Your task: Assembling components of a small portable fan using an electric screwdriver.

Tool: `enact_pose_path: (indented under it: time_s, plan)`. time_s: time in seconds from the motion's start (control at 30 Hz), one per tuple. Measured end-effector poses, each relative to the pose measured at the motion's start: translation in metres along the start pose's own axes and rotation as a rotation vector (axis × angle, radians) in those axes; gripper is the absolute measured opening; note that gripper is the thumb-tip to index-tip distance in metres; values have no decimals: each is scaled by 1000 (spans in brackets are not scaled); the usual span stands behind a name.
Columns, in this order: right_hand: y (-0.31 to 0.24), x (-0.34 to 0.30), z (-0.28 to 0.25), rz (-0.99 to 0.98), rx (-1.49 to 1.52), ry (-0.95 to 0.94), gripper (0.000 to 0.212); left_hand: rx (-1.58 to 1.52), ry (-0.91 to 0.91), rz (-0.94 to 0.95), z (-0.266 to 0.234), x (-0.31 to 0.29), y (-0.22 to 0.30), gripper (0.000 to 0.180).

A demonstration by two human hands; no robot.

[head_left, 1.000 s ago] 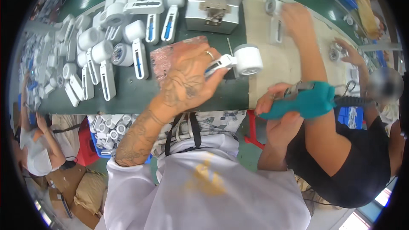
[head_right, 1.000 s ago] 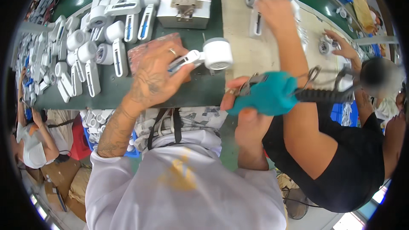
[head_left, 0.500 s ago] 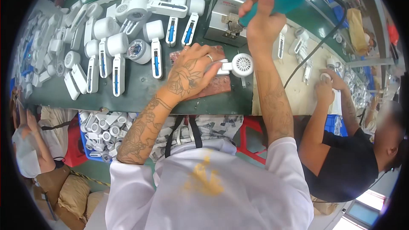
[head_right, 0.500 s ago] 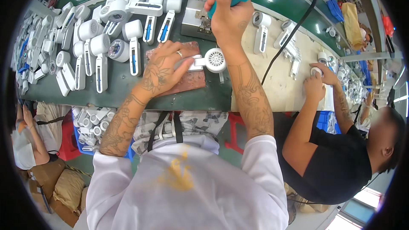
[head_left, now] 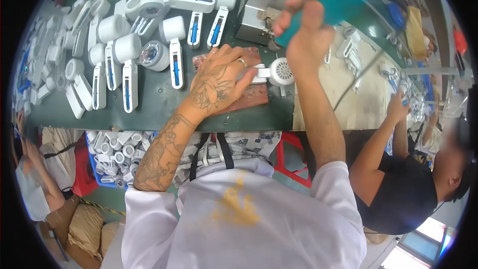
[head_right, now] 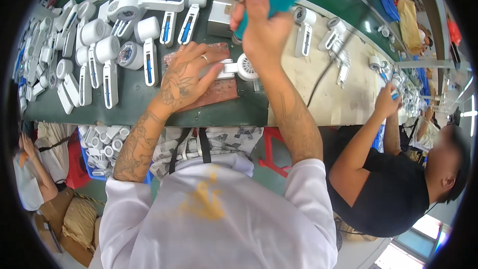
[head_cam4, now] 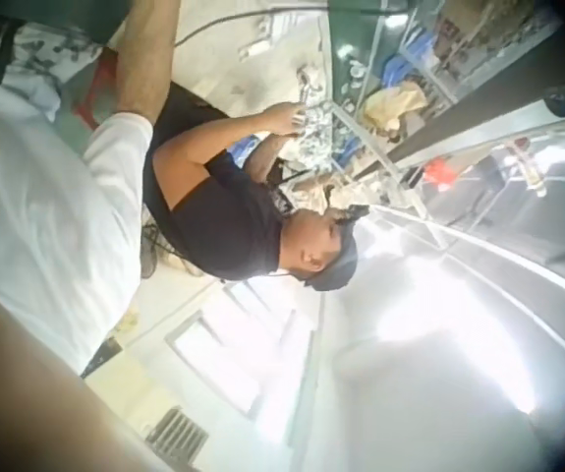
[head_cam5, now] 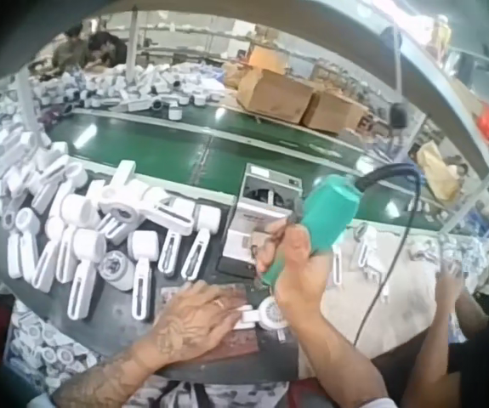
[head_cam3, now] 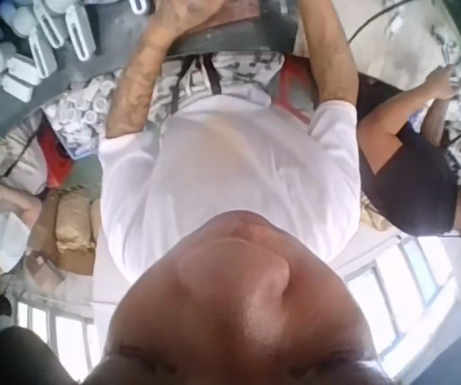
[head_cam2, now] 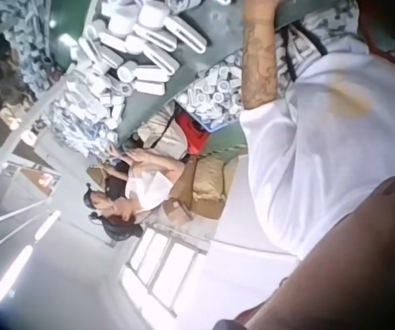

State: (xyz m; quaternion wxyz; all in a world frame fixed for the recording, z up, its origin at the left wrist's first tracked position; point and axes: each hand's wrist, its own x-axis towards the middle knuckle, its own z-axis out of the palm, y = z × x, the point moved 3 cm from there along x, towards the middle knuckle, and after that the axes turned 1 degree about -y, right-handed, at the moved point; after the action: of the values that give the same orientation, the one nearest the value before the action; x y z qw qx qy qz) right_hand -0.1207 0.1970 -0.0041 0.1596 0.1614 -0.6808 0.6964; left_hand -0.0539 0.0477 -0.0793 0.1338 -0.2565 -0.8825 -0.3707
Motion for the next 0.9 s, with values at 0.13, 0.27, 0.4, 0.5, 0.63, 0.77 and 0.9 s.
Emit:
enact_pose_path:
  time_s: [0.13,0.27,0.4,0.5,0.63,0.77,0.9]
  plan:
    - [-6,-18,-5,1,42,-67,66,-3,-7,-13,0,2,2,24]
    - [-1,-24,-2,2,53,-79,64,-10,-46,-70,-1,1,1,23]
    - [7,-29,-3,37,94,-65,60,14,-38,-58,-2,2,4,23]
    - [11,-31,-1,32,108,-75,56,37,-34,-56,-1,3,6,22]
    - [14,-33,0,-3,109,-118,52,57,-36,-54,0,1,5,21]
    - [13,-34,-2,33,84,-102,51,49,-39,-50,1,1,5,21]
    - [7,-27,-2,78,66,-44,53,30,6,-6,-2,1,5,24]
